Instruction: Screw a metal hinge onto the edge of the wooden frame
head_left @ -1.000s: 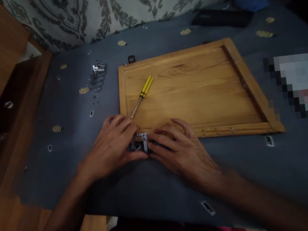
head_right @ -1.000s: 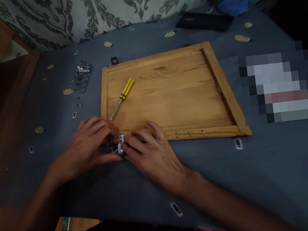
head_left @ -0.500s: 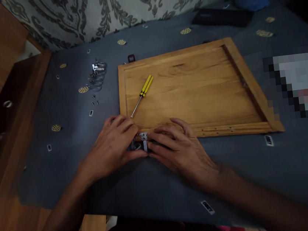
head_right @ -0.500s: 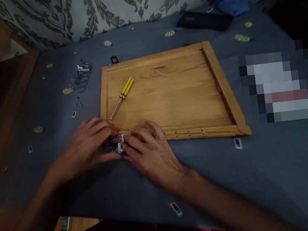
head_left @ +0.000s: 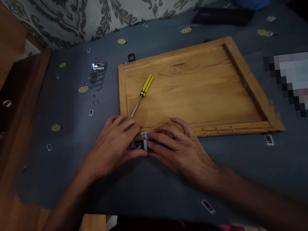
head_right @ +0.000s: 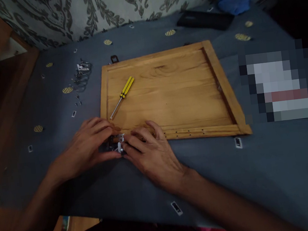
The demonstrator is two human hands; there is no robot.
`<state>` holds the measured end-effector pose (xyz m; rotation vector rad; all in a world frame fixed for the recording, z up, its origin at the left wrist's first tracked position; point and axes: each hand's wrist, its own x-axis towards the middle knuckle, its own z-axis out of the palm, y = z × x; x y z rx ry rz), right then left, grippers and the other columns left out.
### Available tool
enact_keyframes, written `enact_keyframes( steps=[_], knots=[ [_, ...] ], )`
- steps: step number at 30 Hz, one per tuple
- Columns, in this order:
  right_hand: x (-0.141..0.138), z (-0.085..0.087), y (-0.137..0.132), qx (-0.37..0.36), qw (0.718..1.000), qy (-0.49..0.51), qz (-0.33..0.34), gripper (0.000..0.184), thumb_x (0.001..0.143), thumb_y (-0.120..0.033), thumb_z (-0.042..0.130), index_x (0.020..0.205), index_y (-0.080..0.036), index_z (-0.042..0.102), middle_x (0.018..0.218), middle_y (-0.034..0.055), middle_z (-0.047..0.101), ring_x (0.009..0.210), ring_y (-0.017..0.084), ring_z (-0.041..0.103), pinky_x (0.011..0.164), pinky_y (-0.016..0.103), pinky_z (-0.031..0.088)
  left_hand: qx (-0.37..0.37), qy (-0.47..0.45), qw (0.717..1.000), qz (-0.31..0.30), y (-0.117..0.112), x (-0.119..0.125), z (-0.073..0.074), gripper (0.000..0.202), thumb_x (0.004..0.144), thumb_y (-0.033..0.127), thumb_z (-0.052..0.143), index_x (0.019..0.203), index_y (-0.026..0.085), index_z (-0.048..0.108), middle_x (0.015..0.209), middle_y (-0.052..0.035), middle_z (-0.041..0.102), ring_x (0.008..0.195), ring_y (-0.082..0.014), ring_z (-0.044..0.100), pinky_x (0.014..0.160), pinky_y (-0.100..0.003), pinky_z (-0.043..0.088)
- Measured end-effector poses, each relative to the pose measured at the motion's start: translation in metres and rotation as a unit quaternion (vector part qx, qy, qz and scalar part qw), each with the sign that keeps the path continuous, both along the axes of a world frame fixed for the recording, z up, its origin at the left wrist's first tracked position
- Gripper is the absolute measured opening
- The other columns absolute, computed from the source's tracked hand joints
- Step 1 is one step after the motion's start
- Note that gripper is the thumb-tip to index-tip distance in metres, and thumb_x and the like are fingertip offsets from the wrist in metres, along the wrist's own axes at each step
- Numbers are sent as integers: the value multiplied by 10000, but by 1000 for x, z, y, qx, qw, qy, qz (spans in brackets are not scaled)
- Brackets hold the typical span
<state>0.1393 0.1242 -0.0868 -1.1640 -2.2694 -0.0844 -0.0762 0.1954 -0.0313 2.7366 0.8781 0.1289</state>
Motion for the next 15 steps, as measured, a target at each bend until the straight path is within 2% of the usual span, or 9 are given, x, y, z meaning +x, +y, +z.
enact_keyframes(
  steps=[5, 11, 15],
  knots=[
    [-1, -1, 0, -2, 1000, 7, 3, 146, 1050, -303, 609, 1030, -268, 750, 1096, -30, 795, 1087, 198, 638, 1130, 472, 396, 4, -13, 1000, 4, 0, -1, -3, 416, 877, 524, 773, 1032, 163, 637, 1070, -59, 674, 1054, -270, 587, 936, -437, 462],
    [-1, -2, 0, 3, 1000, 11, 4, 167, 1061, -291, 584, 1049, -250, 746, 1079, -27, 787, 1090, 190, 622, 1189, 453, 340, -2, -17, 1000, -3, 0, -1, -3, 404, 886, 521, 764, 1027, 167, 633, 1065, -59, 678, 1048, -264, 595, 945, -438, 464],
    [-1, 1, -1, -4, 1000, 12, 5, 157, 1057, -278, 594, 1032, -228, 740, 1087, -17, 789, 1090, 206, 638, 1171, 476, 360, -1, -20, 1000, -1, 0, -1, -2, 390, 898, 522, 754, 1018, 175, 620, 1072, -61, 681, 1049, -261, 599, 950, -436, 460]
  ],
)
